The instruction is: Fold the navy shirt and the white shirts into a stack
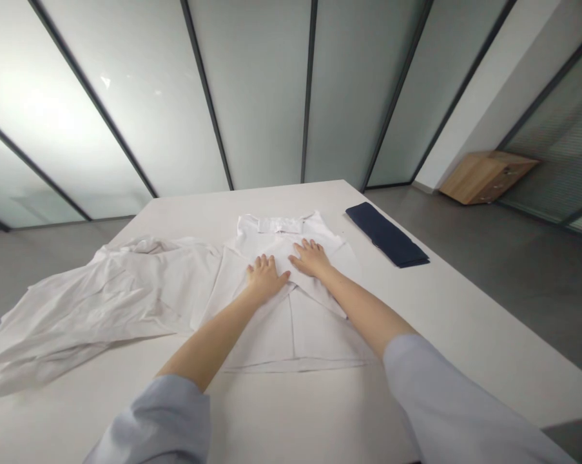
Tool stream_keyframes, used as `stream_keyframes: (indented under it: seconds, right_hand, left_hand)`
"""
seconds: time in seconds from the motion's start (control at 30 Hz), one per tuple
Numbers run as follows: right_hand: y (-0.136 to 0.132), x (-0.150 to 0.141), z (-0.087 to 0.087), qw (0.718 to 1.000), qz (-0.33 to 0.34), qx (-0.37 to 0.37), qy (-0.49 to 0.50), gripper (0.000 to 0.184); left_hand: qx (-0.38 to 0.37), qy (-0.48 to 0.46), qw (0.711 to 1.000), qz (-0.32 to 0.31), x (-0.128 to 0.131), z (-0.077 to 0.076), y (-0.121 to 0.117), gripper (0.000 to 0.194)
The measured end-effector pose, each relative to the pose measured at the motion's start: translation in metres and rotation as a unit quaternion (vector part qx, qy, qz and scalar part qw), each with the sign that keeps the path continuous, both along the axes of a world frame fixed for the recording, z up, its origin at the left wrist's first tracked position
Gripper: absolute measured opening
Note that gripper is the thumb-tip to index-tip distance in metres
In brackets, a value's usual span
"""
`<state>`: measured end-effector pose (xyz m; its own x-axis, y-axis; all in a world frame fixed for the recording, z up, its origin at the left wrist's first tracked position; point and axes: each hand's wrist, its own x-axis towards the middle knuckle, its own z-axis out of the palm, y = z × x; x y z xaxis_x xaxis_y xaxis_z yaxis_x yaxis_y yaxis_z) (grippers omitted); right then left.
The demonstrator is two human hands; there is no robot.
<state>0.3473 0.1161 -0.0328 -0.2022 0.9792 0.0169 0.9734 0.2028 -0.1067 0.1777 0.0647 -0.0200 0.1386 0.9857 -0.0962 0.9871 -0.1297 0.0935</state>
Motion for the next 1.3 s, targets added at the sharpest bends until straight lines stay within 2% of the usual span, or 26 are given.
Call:
stream_keyframes:
  seconds: [0.13,0.3,0.37,0.47,0.57,0.63,0.77,0.93,1.1,1.2,1.3]
  right_hand:
    - [0.006,-0.006,0.005,0.998,0.018,0.06,-0.011,0.055]
    - [-0.02,-0.015,0.015,0.995,0.049,0.092,0.003,0.048]
    - [-0.034,-0.016,0.014,0.996,0.041,0.077,0.008,0.051]
    - [-0.05,-0.013,0.005,1.0,-0.002,0.017,0.014,0.064]
    - [-0.052,-0.005,-0.005,0.999,-0.025,-0.014,0.019,0.071]
    - [-0.046,0.0,-0.007,0.999,-0.025,-0.012,0.019,0.07]
    - [-0.025,0.005,-0.003,1.0,-0.019,-0.013,0.017,0.068]
    - [-0.012,0.007,0.002,1.0,-0.002,-0.008,0.007,0.063]
    - [-0.032,0.018,0.005,0.998,0.029,0.05,-0.007,0.045]
    - [-0.05,0.031,0.005,0.996,0.058,0.066,-0.009,0.038]
    - [-0.062,0.044,-0.001,0.995,0.066,0.07,0.008,0.039]
  left_hand:
    - [0.014,0.03,0.999,0.015,-0.011,-0.011,-0.007,0.084]
    - [0.033,0.026,0.999,0.024,-0.014,-0.017,0.023,0.084]
    - [0.03,0.025,0.999,0.028,-0.015,-0.016,0.038,0.084]
    - [0.026,0.027,0.999,0.027,-0.018,-0.013,0.056,0.083]
    - [0.043,0.021,0.999,0.008,-0.023,-0.01,0.064,0.078]
    - [0.084,0.011,0.996,-0.015,-0.025,-0.005,0.065,0.073]
    - [0.158,0.001,0.987,-0.021,-0.027,0.006,0.055,0.061]
    - [0.11,0.012,0.994,-0.026,-0.035,0.007,0.026,0.054]
    - [0.094,0.011,0.994,-0.049,-0.057,-0.008,-0.005,0.057]
    - [0.1,-0.004,0.993,-0.057,-0.068,-0.012,-0.012,0.056]
    - [0.101,-0.022,0.993,-0.06,-0.073,-0.013,-0.012,0.055]
